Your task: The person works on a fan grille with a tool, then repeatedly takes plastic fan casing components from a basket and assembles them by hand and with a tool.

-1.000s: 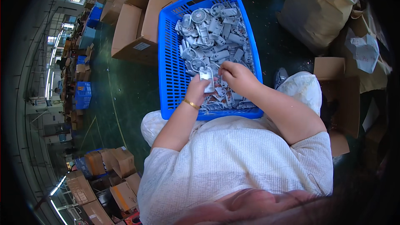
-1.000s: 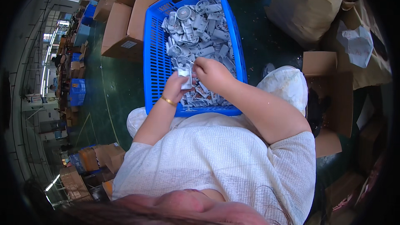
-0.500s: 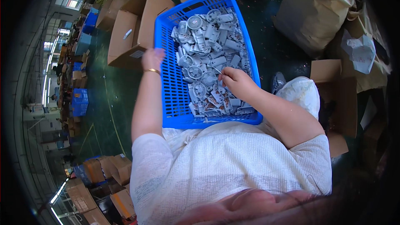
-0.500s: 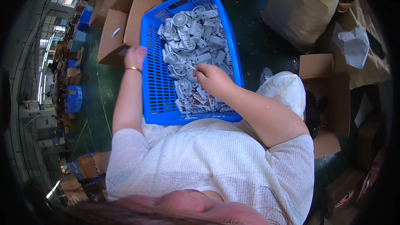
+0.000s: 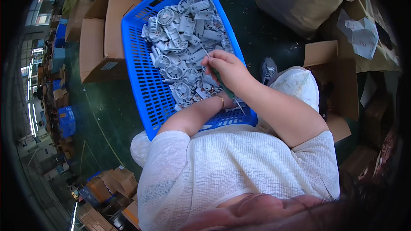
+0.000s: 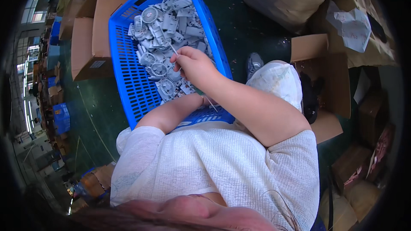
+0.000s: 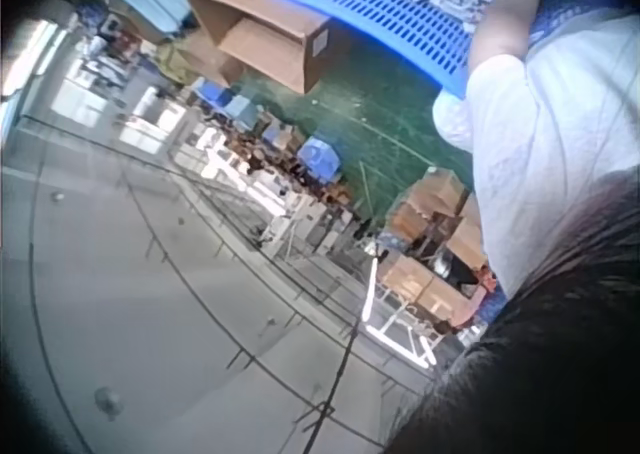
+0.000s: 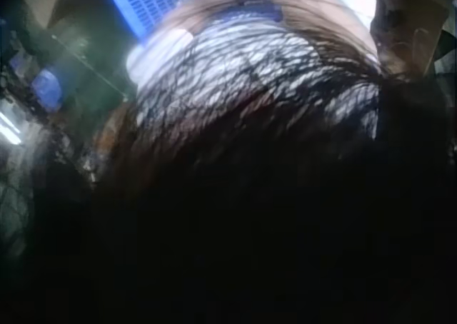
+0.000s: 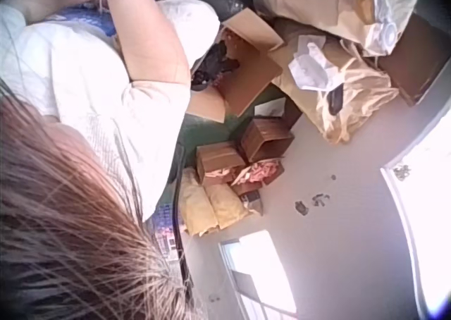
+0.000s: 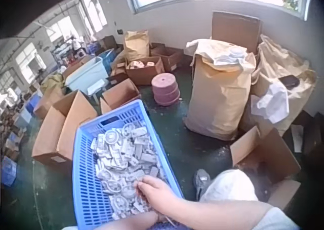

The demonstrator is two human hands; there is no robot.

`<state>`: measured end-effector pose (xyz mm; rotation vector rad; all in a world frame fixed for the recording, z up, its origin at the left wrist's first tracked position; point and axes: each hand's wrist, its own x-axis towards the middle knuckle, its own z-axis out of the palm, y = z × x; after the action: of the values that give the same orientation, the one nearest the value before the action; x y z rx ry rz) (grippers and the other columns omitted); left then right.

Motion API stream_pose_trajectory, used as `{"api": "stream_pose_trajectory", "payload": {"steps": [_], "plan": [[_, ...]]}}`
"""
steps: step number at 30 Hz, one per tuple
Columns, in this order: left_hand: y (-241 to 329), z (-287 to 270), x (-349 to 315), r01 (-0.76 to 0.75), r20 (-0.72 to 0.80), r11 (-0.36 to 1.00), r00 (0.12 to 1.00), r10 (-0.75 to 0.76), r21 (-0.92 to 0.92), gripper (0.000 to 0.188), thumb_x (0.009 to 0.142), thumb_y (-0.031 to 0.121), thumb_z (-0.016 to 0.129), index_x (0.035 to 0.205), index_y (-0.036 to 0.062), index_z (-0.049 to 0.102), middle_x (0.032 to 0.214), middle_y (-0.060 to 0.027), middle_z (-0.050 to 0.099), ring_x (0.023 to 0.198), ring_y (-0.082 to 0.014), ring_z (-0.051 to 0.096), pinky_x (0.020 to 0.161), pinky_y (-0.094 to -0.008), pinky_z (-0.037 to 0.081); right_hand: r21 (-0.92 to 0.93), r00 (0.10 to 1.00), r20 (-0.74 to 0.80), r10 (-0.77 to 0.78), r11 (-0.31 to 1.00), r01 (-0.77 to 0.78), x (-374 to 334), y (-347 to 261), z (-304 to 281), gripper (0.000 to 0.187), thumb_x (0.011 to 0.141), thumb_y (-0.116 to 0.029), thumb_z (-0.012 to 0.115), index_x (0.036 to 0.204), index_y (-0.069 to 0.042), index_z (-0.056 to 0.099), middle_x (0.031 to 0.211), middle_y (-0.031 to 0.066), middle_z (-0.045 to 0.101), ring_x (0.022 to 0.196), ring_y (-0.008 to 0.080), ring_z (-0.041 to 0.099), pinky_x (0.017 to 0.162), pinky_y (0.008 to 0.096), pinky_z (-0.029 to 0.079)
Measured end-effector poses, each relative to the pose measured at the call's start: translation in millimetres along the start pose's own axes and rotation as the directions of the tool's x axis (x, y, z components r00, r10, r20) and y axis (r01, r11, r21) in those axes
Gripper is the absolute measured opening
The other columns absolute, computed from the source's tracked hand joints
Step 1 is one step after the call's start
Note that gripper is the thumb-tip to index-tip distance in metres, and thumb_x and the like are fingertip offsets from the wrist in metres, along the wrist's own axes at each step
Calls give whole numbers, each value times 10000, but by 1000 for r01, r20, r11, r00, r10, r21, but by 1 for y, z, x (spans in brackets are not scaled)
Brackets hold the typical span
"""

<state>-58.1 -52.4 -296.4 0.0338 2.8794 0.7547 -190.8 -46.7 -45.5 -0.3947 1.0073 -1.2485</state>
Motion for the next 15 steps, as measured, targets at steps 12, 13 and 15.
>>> {"api": "stream_pose_trajectory", "payload": {"steps": [12, 13, 15], "plan": [[-8, 2, -15, 153, -50, 981, 986, -160, -116, 466, 698, 94, 596, 1152, 61, 497, 1019, -157, 584, 907, -302, 582, 810, -368, 469, -28, 999, 21, 40, 999, -39, 8, 9, 0, 177, 890, -127, 393, 874, -51, 553, 697, 20, 544, 547, 79, 464, 475, 202, 358], [-6, -11, -19, 185, -92, 964, 974, -205, -189, 466, 700, 90, 594, 1154, 61, 495, 1015, -156, 584, 902, -300, 584, 805, -368, 472, -27, 999, 35, 37, 999, -36, 9, 10, -1, 177, 890, -127, 393, 874, -51, 553, 697, 20, 544, 547, 79, 464, 475, 202, 358], [1, -43, -28, 365, -21, 796, 904, -427, -484, 460, 707, 74, 587, 1157, 60, 490, 992, -144, 585, 876, -280, 588, 768, -356, 485, -82, 999, -19, 44, 996, -46, 12, 11, 0, 175, 889, -133, 395, 872, -63, 555, 697, 17, 542, 561, 78, 461, 489, 212, 364]]}}
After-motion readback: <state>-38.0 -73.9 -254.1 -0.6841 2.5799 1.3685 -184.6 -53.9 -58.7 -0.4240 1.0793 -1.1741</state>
